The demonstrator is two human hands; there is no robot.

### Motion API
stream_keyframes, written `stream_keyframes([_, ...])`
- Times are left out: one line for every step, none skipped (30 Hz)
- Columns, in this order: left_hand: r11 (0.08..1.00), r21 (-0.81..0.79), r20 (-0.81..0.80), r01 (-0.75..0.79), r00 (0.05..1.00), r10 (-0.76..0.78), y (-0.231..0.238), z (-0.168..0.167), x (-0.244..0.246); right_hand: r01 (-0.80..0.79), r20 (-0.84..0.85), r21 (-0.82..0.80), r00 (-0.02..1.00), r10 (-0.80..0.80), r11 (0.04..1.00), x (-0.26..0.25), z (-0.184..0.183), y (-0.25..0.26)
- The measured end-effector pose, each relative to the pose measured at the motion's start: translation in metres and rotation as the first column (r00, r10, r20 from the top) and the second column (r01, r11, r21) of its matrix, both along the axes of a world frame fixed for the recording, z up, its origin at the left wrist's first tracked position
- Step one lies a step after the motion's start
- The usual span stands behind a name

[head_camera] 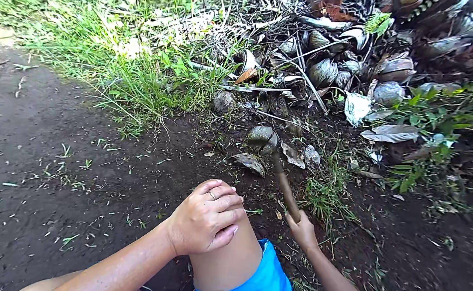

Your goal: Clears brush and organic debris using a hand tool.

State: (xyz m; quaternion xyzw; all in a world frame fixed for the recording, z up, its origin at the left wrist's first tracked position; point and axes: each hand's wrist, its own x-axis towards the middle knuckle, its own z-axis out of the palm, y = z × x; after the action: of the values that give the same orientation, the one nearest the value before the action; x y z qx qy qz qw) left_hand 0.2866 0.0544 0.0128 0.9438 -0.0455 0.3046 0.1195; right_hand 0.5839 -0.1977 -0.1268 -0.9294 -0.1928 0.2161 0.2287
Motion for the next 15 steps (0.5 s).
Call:
stream_keyframes([1.0,0.005,0.002,-0.001,1.0,0.001,0.0,-0.001,-0.001,0.025,-0.103,-0.113,0.994,-0.036,0.993,0.005,-0.007,-0.005])
stream_keyframes([1.0,0.008,0.004,0.001,1.0,-0.001,-0.001,-0.001,-0.001,0.083,-0.198,-0.134,0.974,-0.108,0.988,0.008,-0.016,-0.01])
stream_keyframes([1.0,0.014,0.004,0.0,1.0,0.0,0.0,-0.001,-0.001,0.171,-0.288,-0.086,0.939,-0.189,0.982,0.009,-0.021,-0.011])
stream_keyframes([1.0,0.02,0.002,-0.004,1.0,0.004,0.001,-0.001,-0.001,0.273,-0.386,-0.016,0.886,-0.258,0.962,0.008,-0.022,-0.007])
stream_keyframes([1.0,0.024,-0.002,-0.007,1.0,0.007,0.0,-0.001,-0.001,0.365,-0.479,0.046,0.825,-0.3,0.93,0.005,-0.02,-0.004])
stream_keyframes([1.0,0.023,-0.006,-0.005,1.0,0.005,-0.001,-0.001,-0.002,0.438,-0.545,0.088,0.773,-0.324,0.895,-0.001,-0.018,-0.004])
stream_keyframes([1.0,0.023,-0.009,-0.001,1.0,0.002,-0.003,-0.002,-0.002,0.486,-0.582,0.119,0.741,-0.336,0.866,-0.006,-0.017,-0.003])
stream_keyframes([1.0,0.025,-0.007,-0.001,1.0,0.001,-0.003,-0.001,-0.001,0.514,-0.598,0.16,0.73,-0.332,0.843,-0.008,-0.014,0.0])
stream_keyframes([1.0,0.027,-0.001,-0.005,1.0,0.005,-0.002,-0.001,-0.001,0.531,-0.6,0.216,0.734,-0.318,0.82,-0.009,-0.012,0.005])
stream_keyframes([1.0,0.027,0.001,-0.008,1.0,0.008,-0.002,0.0,-0.001,0.532,-0.587,0.28,0.754,-0.296,0.799,-0.01,-0.009,0.009])
stream_keyframes([1.0,0.026,-0.001,-0.008,1.0,0.008,-0.003,-0.001,-0.002,0.515,-0.554,0.348,0.787,-0.271,0.783,-0.011,-0.004,0.012])
stream_keyframes([1.0,0.025,-0.005,-0.008,1.0,0.008,-0.003,-0.001,-0.002,0.483,-0.499,0.417,0.829,-0.25,0.77,-0.011,0.003,0.015])
stream_keyframes([1.0,0.024,-0.005,-0.008,1.0,0.008,-0.003,-0.001,-0.002,0.439,-0.429,0.475,0.872,-0.235,0.762,-0.008,0.012,0.019])
stream_keyframes([1.0,0.024,-0.004,-0.008,1.0,0.008,-0.002,-0.001,-0.002,0.383,-0.345,0.525,0.912,-0.221,0.76,-0.004,0.019,0.021])
stream_keyframes([1.0,0.02,-0.004,-0.007,1.0,0.007,-0.002,-0.001,-0.002,0.321,-0.257,0.558,0.944,-0.208,0.765,0.0,0.023,0.021])
